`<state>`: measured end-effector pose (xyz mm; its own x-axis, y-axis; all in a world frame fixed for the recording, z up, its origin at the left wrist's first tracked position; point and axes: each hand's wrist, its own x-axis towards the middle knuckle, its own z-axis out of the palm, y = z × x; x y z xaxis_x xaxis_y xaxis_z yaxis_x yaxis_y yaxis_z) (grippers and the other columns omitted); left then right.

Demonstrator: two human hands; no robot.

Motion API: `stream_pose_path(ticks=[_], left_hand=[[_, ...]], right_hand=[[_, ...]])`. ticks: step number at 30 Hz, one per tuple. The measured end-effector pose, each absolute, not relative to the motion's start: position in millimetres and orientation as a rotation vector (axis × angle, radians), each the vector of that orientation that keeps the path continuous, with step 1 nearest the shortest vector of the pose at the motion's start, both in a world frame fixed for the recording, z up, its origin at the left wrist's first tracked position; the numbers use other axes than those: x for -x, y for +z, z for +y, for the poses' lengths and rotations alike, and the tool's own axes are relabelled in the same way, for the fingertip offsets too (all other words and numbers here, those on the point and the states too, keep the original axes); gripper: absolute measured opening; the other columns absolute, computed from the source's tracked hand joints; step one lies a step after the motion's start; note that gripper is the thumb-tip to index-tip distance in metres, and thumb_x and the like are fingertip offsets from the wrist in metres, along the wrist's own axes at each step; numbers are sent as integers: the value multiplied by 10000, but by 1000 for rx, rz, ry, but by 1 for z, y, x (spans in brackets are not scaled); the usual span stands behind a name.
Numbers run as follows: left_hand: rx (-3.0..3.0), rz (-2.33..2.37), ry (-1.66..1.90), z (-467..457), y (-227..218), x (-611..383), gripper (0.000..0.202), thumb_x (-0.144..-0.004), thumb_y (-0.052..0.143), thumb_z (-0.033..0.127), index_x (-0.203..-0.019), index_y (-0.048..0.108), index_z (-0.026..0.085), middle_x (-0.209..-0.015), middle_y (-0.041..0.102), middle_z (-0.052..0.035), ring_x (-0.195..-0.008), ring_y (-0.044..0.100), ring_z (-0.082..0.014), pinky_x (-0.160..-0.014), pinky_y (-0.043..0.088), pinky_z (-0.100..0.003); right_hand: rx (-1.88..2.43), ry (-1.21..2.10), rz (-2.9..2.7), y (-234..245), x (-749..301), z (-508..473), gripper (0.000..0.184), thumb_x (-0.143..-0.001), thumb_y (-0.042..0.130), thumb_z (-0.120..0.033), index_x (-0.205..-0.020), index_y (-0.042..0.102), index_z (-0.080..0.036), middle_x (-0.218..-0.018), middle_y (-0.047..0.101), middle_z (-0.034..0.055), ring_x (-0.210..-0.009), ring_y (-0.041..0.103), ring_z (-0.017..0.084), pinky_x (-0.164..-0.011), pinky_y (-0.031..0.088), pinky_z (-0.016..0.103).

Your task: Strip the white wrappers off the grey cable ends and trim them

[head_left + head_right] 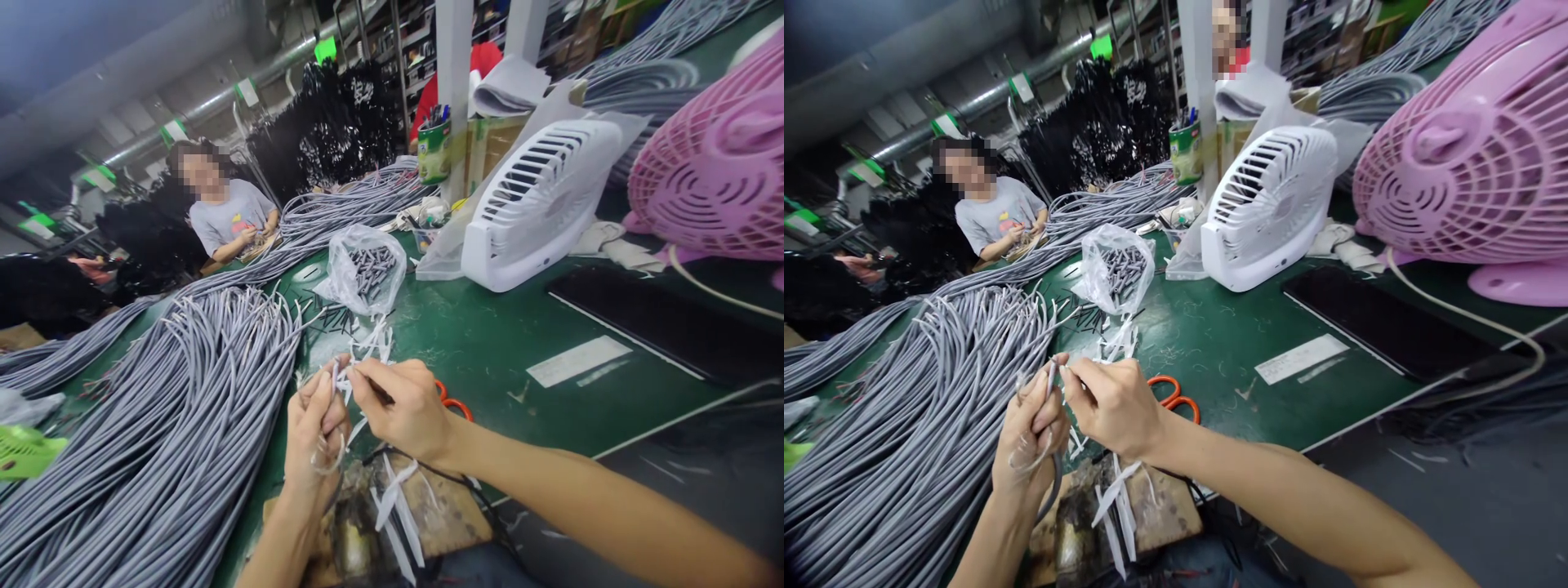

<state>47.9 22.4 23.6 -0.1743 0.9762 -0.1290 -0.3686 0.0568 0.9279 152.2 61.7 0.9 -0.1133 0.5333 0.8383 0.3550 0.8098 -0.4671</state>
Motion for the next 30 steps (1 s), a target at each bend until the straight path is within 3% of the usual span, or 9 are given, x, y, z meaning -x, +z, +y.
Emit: stream_pose_path(ticks=[4,18,30], left_hand=[[-764,1161,1475,23,27,-46,397,-672,696,415,-942,665,127,-430,198,122,-315,101,7,-284,125,-101],[-944,1305,1632,23,22,-47,418,-692,670,414,-970,686,102,-430,232,106,-350,152,-3,-310,164,-112],[-864,1275,1578,24,21,-51,419,-695,678,405,-993,678,110,-441,224,105,-370,146,-8,-325,164,-116]], right_hand=[[656,212,-1749,1,-153,60,279,-852,445,-148,-582,515,-160,-419,483,-51,-353,395,51,-436,288,203],[675,188,-1766,0,-153,59,280,-862,438,-152,-605,549,-152,-423,488,-53,-371,418,51,-446,303,196],[730,-286,-1800,-7,-146,59,292,-894,412,-140,-626,529,-149,-446,499,-29,-397,464,91,-441,284,254]])
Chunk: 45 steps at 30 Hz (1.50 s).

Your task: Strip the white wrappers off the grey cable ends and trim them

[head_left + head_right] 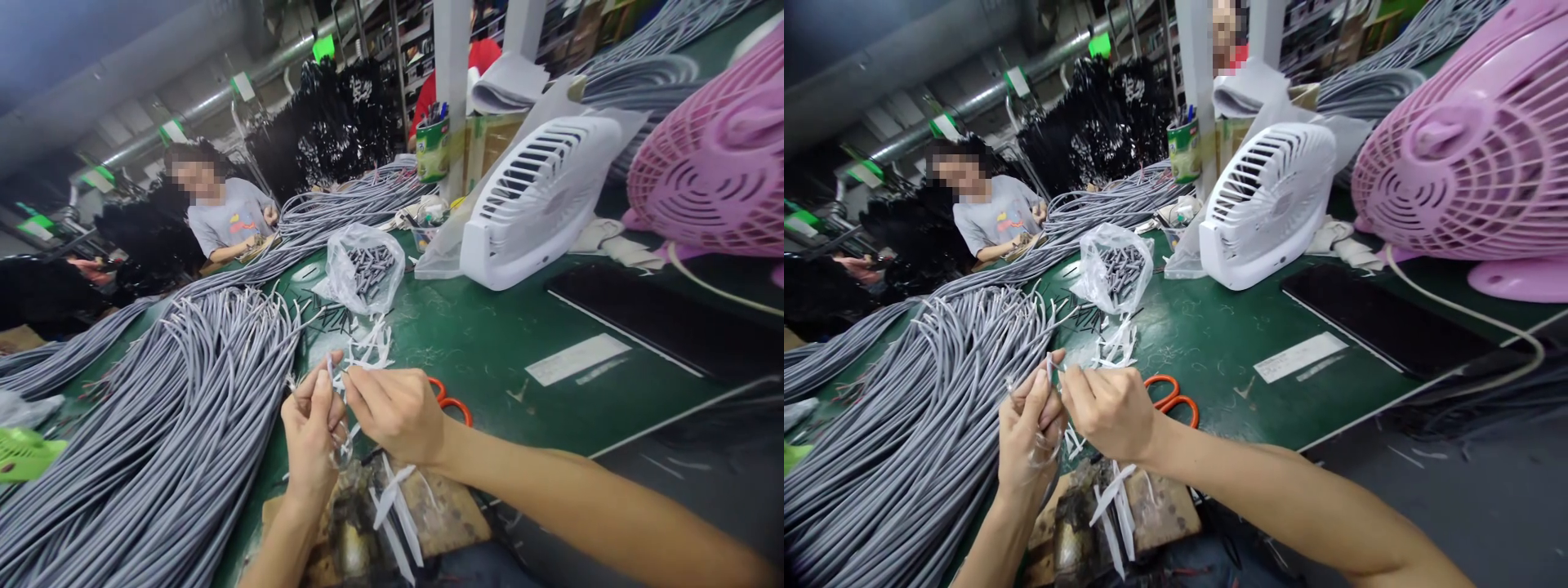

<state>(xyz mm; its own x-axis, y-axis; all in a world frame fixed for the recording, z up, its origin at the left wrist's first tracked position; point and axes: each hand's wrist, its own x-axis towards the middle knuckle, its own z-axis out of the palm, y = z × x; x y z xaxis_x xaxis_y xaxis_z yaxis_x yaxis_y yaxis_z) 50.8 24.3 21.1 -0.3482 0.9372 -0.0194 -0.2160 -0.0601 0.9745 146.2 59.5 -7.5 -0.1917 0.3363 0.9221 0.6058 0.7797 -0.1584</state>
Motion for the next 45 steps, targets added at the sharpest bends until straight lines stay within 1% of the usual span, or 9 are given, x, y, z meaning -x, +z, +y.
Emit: stream_pose_path(ticks=[8,14,17,21,27,32,37,41,45], left_hand=[[-900,1364,1349,22,13,-61,572,-606,722,457,-1041,654,91,-402,274,109,-337,196,-6,-309,167,-116],[-841,1279,1393,27,25,-47,597,-591,737,456,-1067,612,118,-402,288,125,-321,139,6,-293,127,-106],[-870,1232,1352,28,27,-41,549,-595,733,460,-1020,610,134,-397,298,129,-312,123,6,-287,118,-109],[-1094,1344,1211,29,24,-34,443,-622,686,507,-809,668,106,-388,334,94,-322,195,-11,-313,172,-137],[-1923,1696,1165,32,20,-21,175,-722,621,288,-681,731,159,-495,503,10,-455,416,-83,-457,312,-203],[-2207,1560,1078,29,25,-16,143,-736,604,221,-728,744,190,-528,564,-9,-445,448,-93,-446,328,-206],[-1796,1463,1487,30,25,-18,118,-681,659,265,-667,721,165,-502,546,5,-457,452,-92,-437,341,-198],[-1328,1527,1662,33,16,-25,266,-651,663,388,-626,686,124,-436,454,38,-378,348,-58,-369,271,-180],[-1613,1684,1605,36,13,-23,198,-703,617,319,-670,703,143,-533,564,-7,-494,484,-109,-487,378,-217]], right_hand=[[1046,-383,-1570,13,-177,96,304,-901,379,-148,-662,566,-147,-460,527,-5,-379,427,90,-418,248,242],[628,297,-1784,28,-189,102,197,-884,478,-249,-874,641,-138,-723,646,16,-556,535,79,-523,374,184],[473,284,-1894,20,-180,96,185,-849,546,-291,-929,667,-176,-682,624,-14,-516,492,66,-494,337,180],[525,174,-1936,12,-176,96,178,-838,523,-180,-731,665,-171,-611,606,-23,-522,501,69,-499,297,192],[771,174,-2156,12,-174,92,89,-747,539,-95,-718,605,-146,-696,628,11,-558,508,102,-506,246,226],[783,755,-2020,11,-168,97,110,-735,544,-93,-638,548,-144,-514,480,-51,-476,398,69,-488,260,191],[637,1231,-1779,10,-158,94,151,-753,514,-163,-610,469,-152,-498,373,-75,-443,308,51,-434,253,171],[608,1145,-1712,5,-148,80,134,-769,491,-195,-641,478,-157,-506,376,-69,-444,307,57,-422,254,173],[616,775,-1791,6,-148,69,122,-773,469,-150,-654,496,-154,-574,496,-21,-501,432,84,-474,320,188]])
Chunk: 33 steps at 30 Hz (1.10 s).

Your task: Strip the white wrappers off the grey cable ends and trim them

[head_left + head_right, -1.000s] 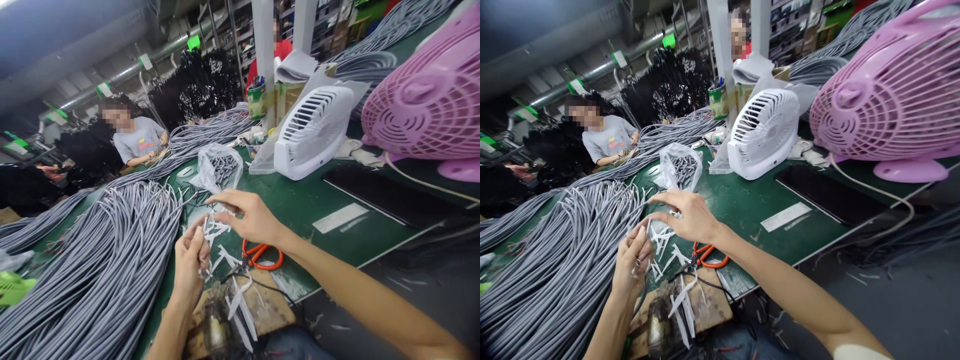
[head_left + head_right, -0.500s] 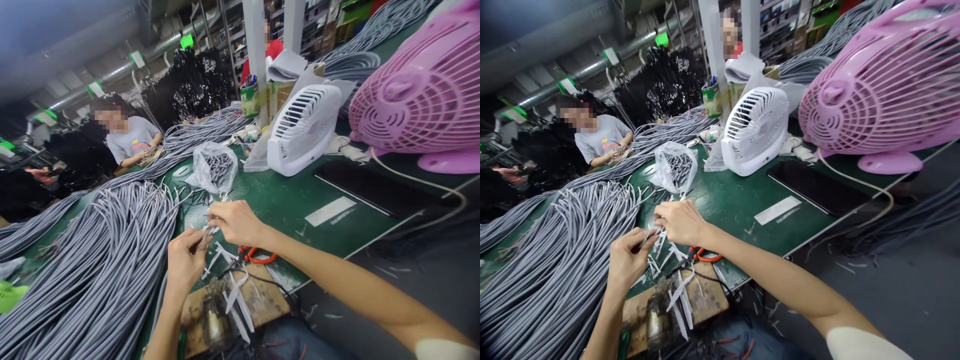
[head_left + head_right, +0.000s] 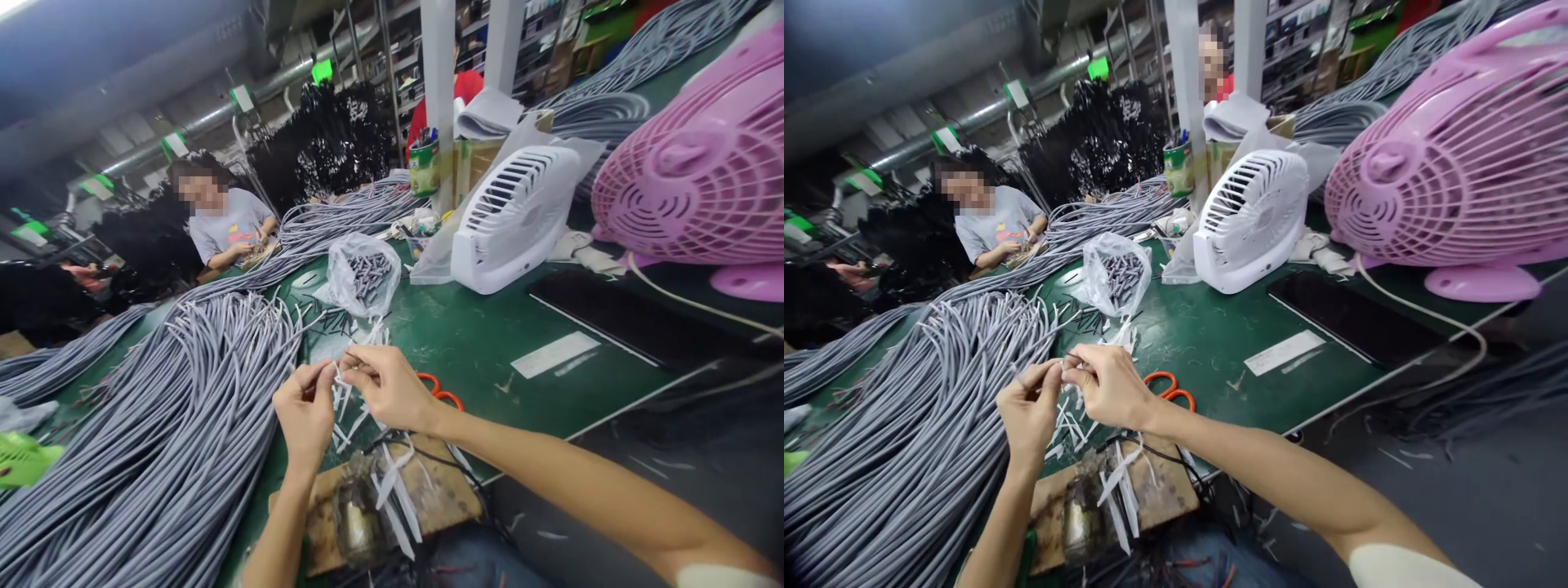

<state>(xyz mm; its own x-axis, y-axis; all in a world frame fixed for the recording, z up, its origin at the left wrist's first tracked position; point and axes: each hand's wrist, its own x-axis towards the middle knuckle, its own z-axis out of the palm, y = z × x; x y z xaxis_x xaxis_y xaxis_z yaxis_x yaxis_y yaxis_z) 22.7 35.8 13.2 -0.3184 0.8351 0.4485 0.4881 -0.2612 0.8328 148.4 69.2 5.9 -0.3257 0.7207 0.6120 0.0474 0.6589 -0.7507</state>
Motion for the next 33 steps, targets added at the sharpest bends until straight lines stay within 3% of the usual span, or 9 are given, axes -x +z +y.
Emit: stream_pose_path(ticks=[5,9,12,17,23,25,28,31,33], left_hand=[[-2034,1649,1089,40,13,-15,179,-697,599,218,-549,687,168,-499,551,-2,-483,465,-107,-514,356,-219],[-1764,1702,1245,40,15,-14,261,-753,549,322,-688,718,133,-512,571,-6,-480,471,-110,-487,356,-212],[-1640,1669,1271,38,19,-13,302,-737,564,369,-651,700,113,-462,520,11,-430,420,-89,-440,327,-197],[-1672,1634,1287,33,23,-8,233,-720,589,325,-679,692,120,-534,595,-12,-468,489,-102,-470,386,-202],[-2295,1835,1276,34,14,-4,190,-749,528,195,-732,716,173,-638,665,-51,-556,587,-143,-556,439,-230],[-2464,1735,1133,34,10,-6,246,-764,477,143,-771,720,180,-632,651,-57,-565,583,-137,-555,429,-219],[-2487,1538,1079,33,7,-9,237,-770,492,149,-783,726,186,-604,625,-50,-537,556,-122,-531,412,-206],[-2152,1524,1353,34,8,-11,169,-752,566,236,-739,722,174,-569,603,-28,-502,526,-114,-496,402,-205],[-1775,1605,1547,37,9,-11,216,-742,586,320,-738,715,148,-534,584,-14,-446,485,-104,-432,370,-203]], right_hand=[[585,379,-1792,18,-164,80,150,-813,441,-154,-714,554,-150,-651,574,17,-564,496,103,-542,363,209],[800,558,-1557,21,-172,92,207,-826,523,-313,-732,591,-142,-475,379,-68,-421,340,65,-441,291,187],[881,682,-1665,16,-166,92,276,-735,642,-406,-743,636,-130,-433,302,-97,-396,290,53,-417,247,183],[759,472,-1937,3,-154,86,265,-808,577,-204,-552,597,-139,-491,471,-42,-478,406,63,-491,274,187],[604,75,-2117,-2,-156,82,241,-818,492,-169,-596,585,-152,-579,520,-23,-466,376,71,-471,184,234],[654,207,-2090,0,-156,89,248,-787,511,-165,-543,551,-150,-554,497,-31,-469,362,66,-475,192,225],[787,745,-1934,4,-156,105,297,-746,559,-191,-461,495,-143,-467,444,-50,-461,368,59,-484,261,194],[811,1027,-1824,4,-154,111,310,-778,519,-235,-483,521,-139,-426,427,-51,-421,356,64,-454,287,194],[780,954,-1797,4,-152,103,304,-790,499,-232,-504,532,-136,-457,443,-41,-440,364,68,-467,297,199]])
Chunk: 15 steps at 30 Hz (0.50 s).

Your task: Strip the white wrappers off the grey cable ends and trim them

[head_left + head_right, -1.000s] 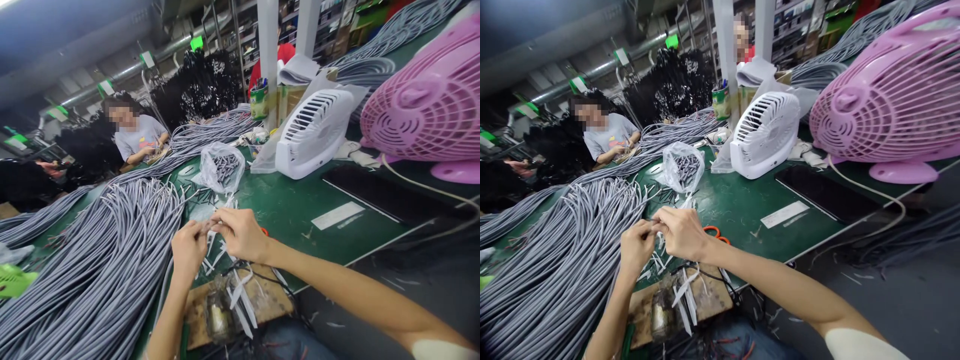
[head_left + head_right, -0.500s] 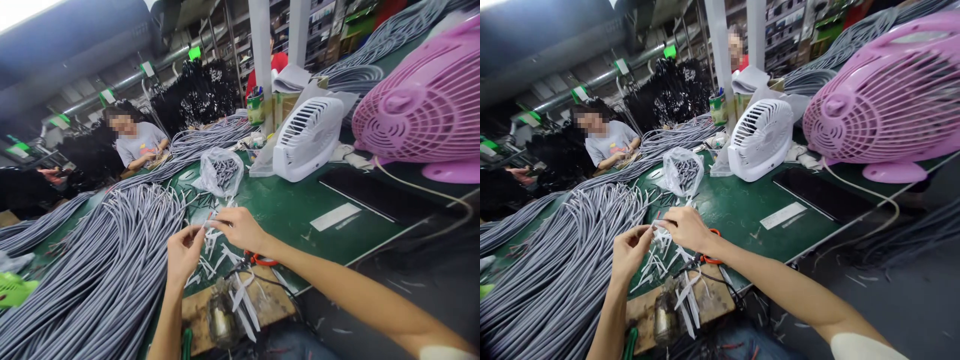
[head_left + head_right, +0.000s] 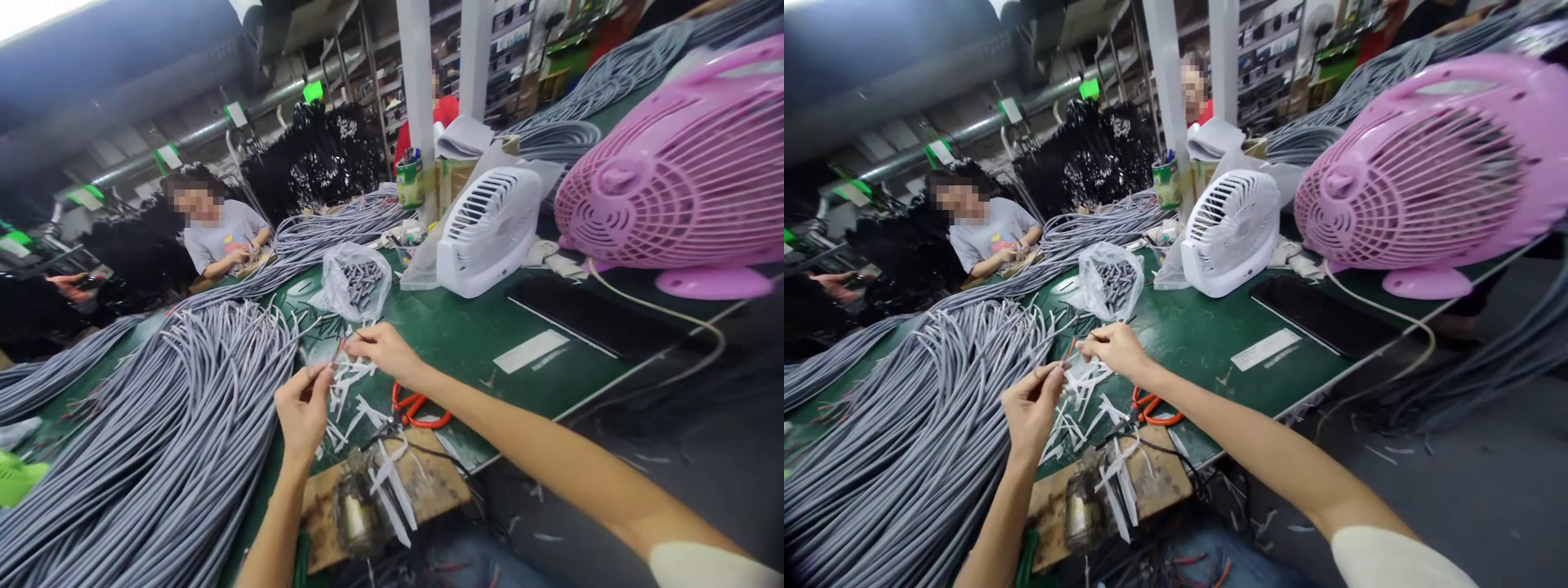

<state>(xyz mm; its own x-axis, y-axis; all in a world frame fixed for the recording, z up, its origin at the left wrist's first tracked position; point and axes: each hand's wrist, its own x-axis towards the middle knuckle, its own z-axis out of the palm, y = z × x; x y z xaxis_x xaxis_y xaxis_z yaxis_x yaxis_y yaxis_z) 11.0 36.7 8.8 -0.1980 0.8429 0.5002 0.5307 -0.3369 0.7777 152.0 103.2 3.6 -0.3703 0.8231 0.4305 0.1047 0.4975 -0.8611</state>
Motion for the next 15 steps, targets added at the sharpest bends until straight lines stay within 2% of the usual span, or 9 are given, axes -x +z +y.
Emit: stream_pose_path(ticks=[3,6,9,11,13,15], left_hand=[[-1542,1707,1631,42,7,-8,256,-735,583,346,-744,709,123,-512,584,-11,-397,452,-93,-392,344,-199],[-2003,1685,1481,43,3,-6,186,-759,551,229,-718,713,146,-548,619,-29,-462,522,-106,-474,406,-205],[-2487,1435,1328,40,-2,-7,198,-772,523,148,-753,717,178,-606,664,-48,-536,592,-121,-538,448,-204],[-2584,1389,1440,37,-3,-8,193,-773,533,131,-807,716,180,-664,699,-61,-580,631,-131,-580,473,-208],[-2473,1526,1679,36,-2,-8,174,-784,545,155,-820,715,165,-708,718,-69,-598,649,-139,-598,486,-214],[-2232,1731,1816,38,0,-7,184,-802,548,216,-793,717,143,-677,715,-61,-557,640,-141,-548,480,-211]], right_hand=[[553,620,-1834,4,-152,86,283,-791,496,-204,-518,540,-143,-520,454,-28,-495,381,75,-497,289,204],[400,365,-1903,9,-154,84,266,-798,491,-184,-543,561,-149,-534,442,-29,-494,366,76,-482,256,209],[569,528,-1872,16,-156,101,283,-766,545,-183,-488,513,-143,-509,432,-39,-485,373,66,-492,273,198],[725,777,-1831,16,-155,112,286,-748,558,-175,-470,499,-141,-460,424,-50,-451,374,59,-479,286,189],[826,908,-1797,13,-154,114,299,-754,536,-177,-459,502,-142,-415,399,-58,-412,347,58,-453,274,192],[826,858,-1776,9,-153,106,304,-759,521,-181,-458,500,-144,-435,410,-50,-429,345,60,-465,273,200]])
